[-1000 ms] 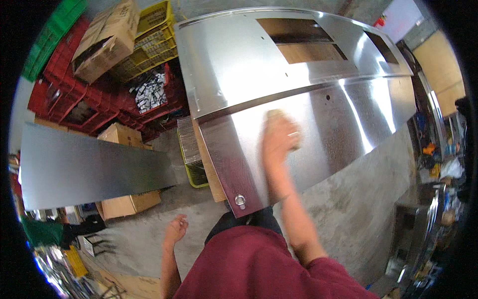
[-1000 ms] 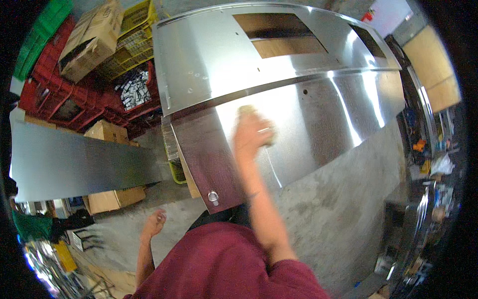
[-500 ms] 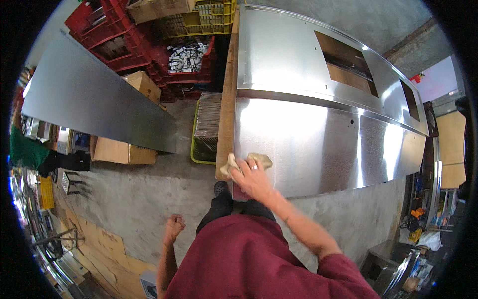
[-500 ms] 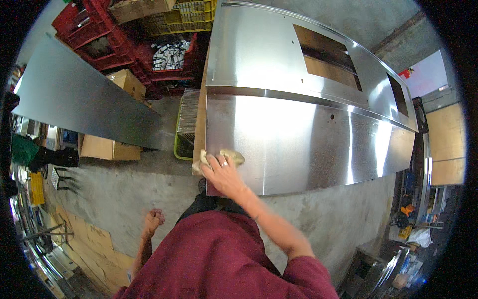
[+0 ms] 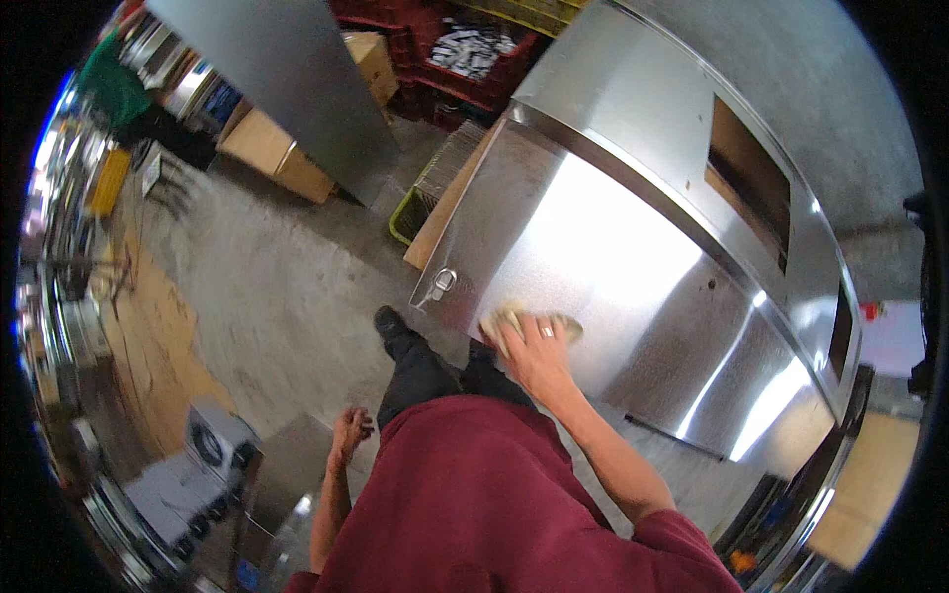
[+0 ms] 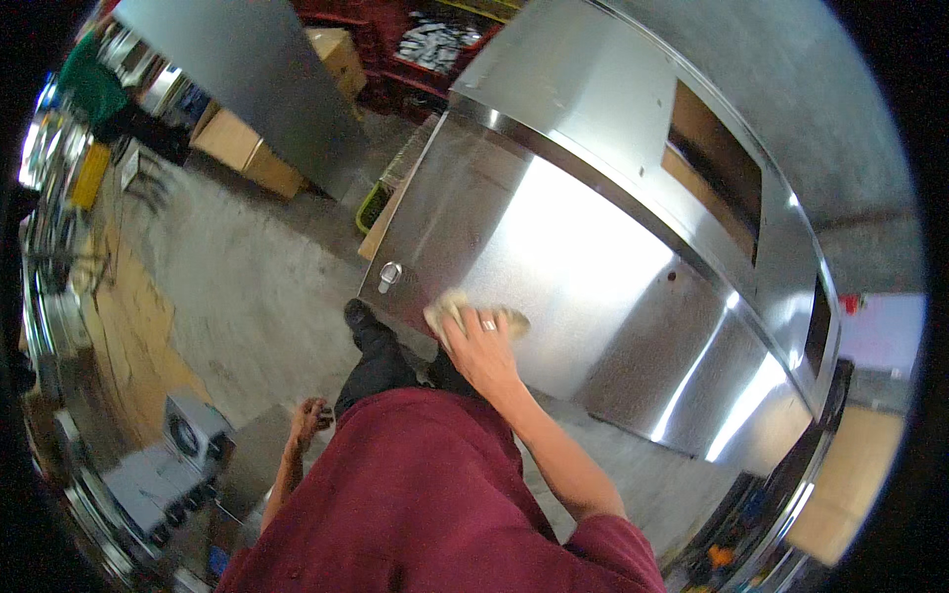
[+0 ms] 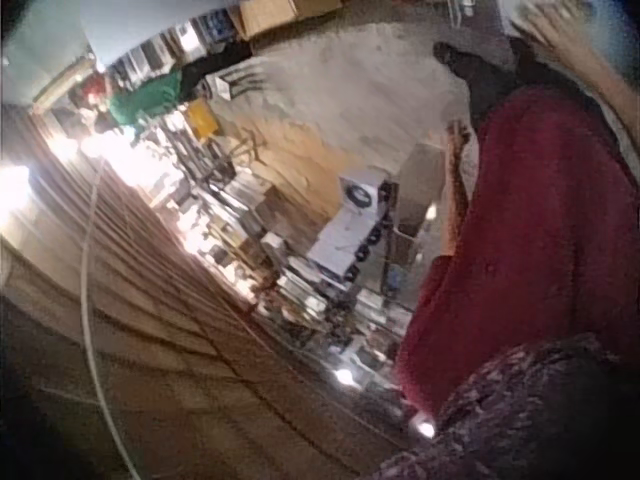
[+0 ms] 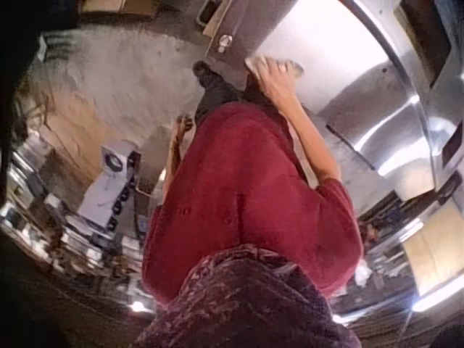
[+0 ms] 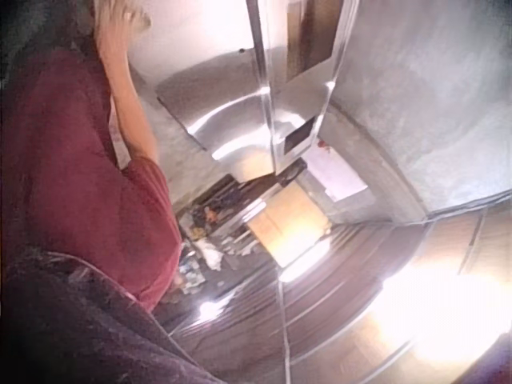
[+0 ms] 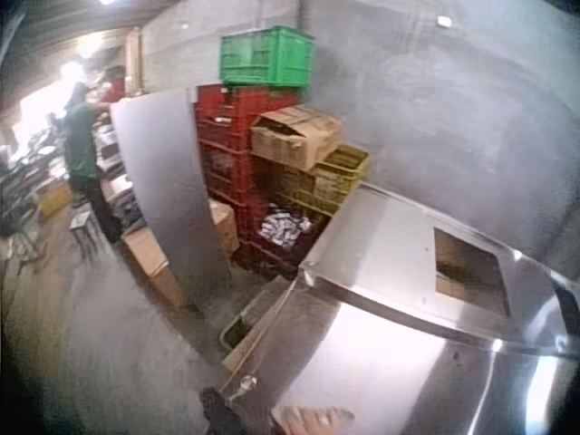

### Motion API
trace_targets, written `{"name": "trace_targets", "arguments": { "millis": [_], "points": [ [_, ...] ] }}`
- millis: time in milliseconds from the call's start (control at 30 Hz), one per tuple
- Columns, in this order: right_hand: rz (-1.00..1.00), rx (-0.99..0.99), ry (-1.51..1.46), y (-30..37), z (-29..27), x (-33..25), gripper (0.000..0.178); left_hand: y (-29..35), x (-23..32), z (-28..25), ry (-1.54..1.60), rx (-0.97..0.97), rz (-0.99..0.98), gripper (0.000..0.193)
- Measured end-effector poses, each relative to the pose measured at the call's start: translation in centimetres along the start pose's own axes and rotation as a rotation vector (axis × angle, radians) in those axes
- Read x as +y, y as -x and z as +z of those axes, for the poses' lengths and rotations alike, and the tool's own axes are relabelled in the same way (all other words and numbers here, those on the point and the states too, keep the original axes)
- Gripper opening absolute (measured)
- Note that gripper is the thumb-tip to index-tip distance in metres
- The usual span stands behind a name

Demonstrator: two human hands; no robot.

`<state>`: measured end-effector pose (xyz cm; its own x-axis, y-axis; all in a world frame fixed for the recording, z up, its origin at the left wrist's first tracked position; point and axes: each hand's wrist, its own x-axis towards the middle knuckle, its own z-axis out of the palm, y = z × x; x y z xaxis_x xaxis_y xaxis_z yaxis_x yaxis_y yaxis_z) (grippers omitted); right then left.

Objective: The person wipes a large stainless steel panel with a cloth, moving systematically across the top, sides, and edges. The person occasionally dips the cloth into a bucket of liquid to re-wet it and continues wiping until the entire visible surface is covered.

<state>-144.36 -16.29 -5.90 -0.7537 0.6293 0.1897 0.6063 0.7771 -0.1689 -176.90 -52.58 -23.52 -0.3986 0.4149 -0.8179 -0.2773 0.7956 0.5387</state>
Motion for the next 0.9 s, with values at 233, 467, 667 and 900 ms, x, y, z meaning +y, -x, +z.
{"name": "trace_targets", "arguments": {
  "millis": [233,467,667,900],
  "points": [
    [-0.233,-0.009,-0.156,-7.4,-2.5,2.2,0.046,9.6,-16.2,7.2,0.035,0.137,-0.26,0.035],
    [-0.45,0.04,0.06,-11.9,8.1,-2.9,0.029,12.6,-18.9,14.8,0.402,0.339,-0.168,0.039],
    [-0.95,-0.377,0.113,-11.0,3.7,3.8,0.036,15.4,-23.0,21.4,0.478,0.387,-0.197,0.039],
    [-0.845,-0.098,0.178,-14.5,9.0,-3.9,0.044,16.1,-28.2,21.0,0.51,0.36,-0.288,0.037]
  ]
}}
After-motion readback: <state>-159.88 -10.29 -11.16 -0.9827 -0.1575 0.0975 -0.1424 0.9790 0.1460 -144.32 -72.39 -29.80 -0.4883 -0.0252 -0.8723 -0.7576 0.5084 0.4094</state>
